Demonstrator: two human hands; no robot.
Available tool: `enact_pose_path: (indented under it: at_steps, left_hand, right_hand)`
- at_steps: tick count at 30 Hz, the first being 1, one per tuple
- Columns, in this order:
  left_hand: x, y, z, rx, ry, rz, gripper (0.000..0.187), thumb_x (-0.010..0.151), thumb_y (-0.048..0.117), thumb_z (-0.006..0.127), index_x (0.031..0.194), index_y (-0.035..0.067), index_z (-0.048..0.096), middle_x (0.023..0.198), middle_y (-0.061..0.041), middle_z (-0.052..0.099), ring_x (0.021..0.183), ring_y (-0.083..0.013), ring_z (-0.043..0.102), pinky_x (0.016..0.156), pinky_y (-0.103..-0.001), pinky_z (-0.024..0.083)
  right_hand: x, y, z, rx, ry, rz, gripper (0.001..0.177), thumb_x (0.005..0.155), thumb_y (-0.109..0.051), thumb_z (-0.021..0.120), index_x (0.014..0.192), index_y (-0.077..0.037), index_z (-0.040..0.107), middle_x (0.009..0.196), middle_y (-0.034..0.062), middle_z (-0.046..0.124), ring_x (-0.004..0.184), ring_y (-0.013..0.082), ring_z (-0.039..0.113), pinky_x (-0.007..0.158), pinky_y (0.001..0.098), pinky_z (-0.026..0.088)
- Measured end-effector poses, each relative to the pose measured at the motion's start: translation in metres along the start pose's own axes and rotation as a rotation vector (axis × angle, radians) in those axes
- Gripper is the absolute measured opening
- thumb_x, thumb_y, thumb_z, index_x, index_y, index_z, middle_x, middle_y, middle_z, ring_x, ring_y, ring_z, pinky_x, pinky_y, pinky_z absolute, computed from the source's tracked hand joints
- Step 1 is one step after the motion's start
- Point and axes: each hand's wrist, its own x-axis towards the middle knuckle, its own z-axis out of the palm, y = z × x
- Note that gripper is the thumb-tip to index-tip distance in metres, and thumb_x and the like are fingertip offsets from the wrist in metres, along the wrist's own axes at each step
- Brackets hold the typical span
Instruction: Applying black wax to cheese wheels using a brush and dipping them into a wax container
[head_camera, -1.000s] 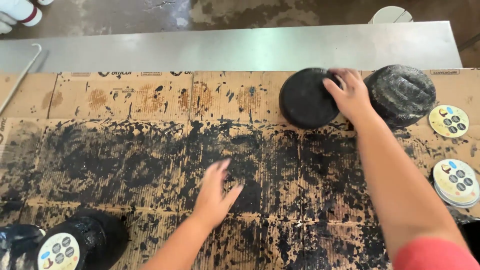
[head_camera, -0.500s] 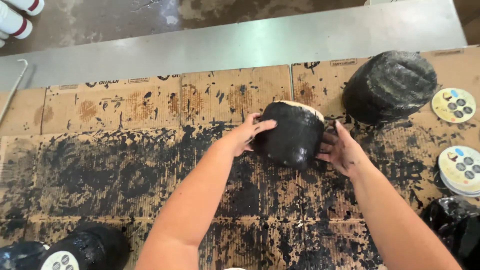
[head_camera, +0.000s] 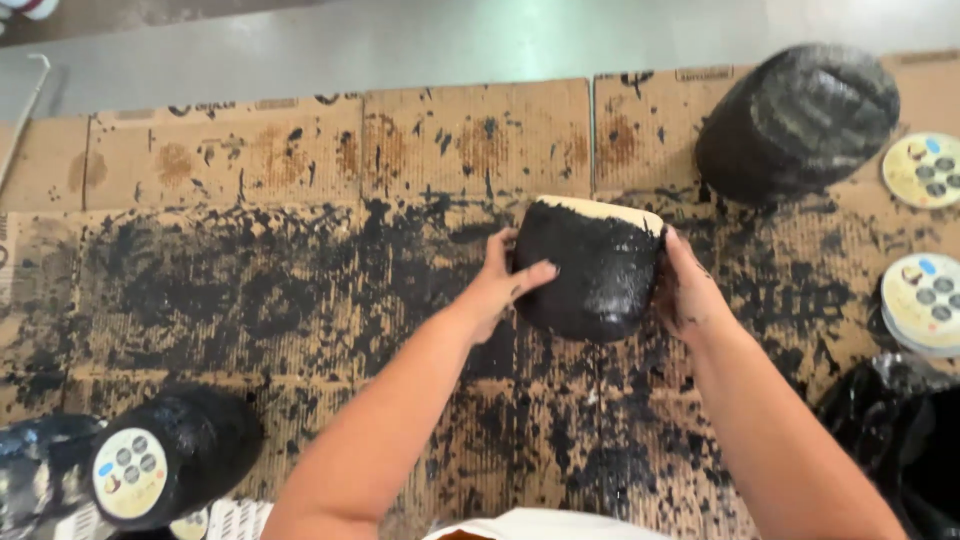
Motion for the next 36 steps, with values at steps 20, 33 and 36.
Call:
enact_pose_path:
  at_steps: [20,33,36]
  left_hand:
    - [-0.165,-0.173,-0.002,-0.134,0.035,-0.275,0.101,0.085,0.050,0.082,0.155,0.026,0.014,0.164,-0.019,0.019,0.147,-0.0485,0.031,0.102,-0.067,0.042]
    - [-0.178,-0.091,0.011,0.169,0.044,-0.480,0.110,0.069,0.063,0.068,0.158,0.031,0.011,0.168,-0.006,0.030,0.149,-0.0360,0.041,0.110,-0.068,0.041]
    - [-0.173,-0.093,0.015,0.194,0.070,-0.432,0.105,0.073,0.059,0.070,0.157,0.035,0.011,0.170,-0.006,0.019,0.150,-0.0375,0.035,0.108,-0.069,0.039]
  right_hand:
    - [-0.090,0.149,-0.088,-0.413,0.140,0.097,0.071,0.093,-0.064,0.065,0.151,-0.024,0.053,0.153,0.0213,0.048,0.129,0.0385,0.053,0.074,0.0399,0.051]
    - [-0.228,0.194,-0.242,-0.955,1.149,-0.516,0.056,0.096,-0.048,0.073,0.129,-0.006,0.057,0.124,0.0222,0.047,0.125,0.0397,0.041,0.107,0.0579,0.023]
    - [-0.219,0.210,-0.269,-1.034,1.051,-0.349,0.071,0.091,-0.052,0.071,0.138,-0.001,0.055,0.129,0.0242,0.051,0.128,0.0405,0.045,0.111,0.0519,0.027]
